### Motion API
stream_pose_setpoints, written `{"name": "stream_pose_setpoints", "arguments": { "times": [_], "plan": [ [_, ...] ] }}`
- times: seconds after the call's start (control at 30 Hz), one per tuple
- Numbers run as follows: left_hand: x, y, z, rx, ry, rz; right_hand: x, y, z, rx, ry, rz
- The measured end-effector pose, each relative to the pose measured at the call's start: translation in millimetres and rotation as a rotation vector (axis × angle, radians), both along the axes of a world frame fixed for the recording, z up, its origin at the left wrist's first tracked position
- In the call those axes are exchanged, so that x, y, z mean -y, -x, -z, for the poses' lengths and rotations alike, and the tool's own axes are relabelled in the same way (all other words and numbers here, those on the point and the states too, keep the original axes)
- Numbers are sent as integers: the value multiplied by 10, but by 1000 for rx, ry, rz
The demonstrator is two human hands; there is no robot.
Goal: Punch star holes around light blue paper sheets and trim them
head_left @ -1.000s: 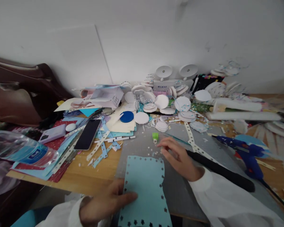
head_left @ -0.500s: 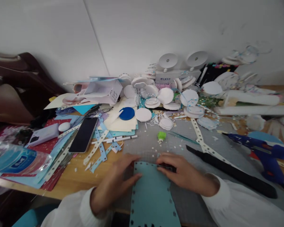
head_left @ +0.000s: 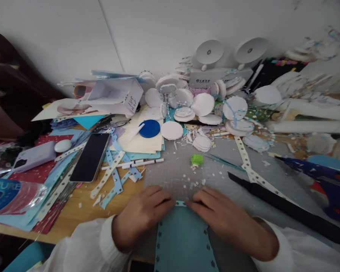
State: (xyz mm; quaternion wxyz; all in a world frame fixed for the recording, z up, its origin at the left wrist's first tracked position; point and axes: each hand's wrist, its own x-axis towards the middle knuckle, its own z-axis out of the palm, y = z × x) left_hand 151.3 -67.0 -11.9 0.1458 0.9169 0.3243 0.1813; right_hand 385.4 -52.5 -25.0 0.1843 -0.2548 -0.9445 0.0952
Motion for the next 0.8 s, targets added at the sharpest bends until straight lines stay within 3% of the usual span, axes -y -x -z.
{"name": "stream_pose_setpoints", "arguments": {
  "times": [0.2, 0.8],
  "plan": [
    [39, -4, 11, -48, -158, 45, 123, 39, 22, 62, -121, 21],
    [187, -74, 29, -263, -181, -33, 273, -9, 77, 38, 53, 169]
  ]
}}
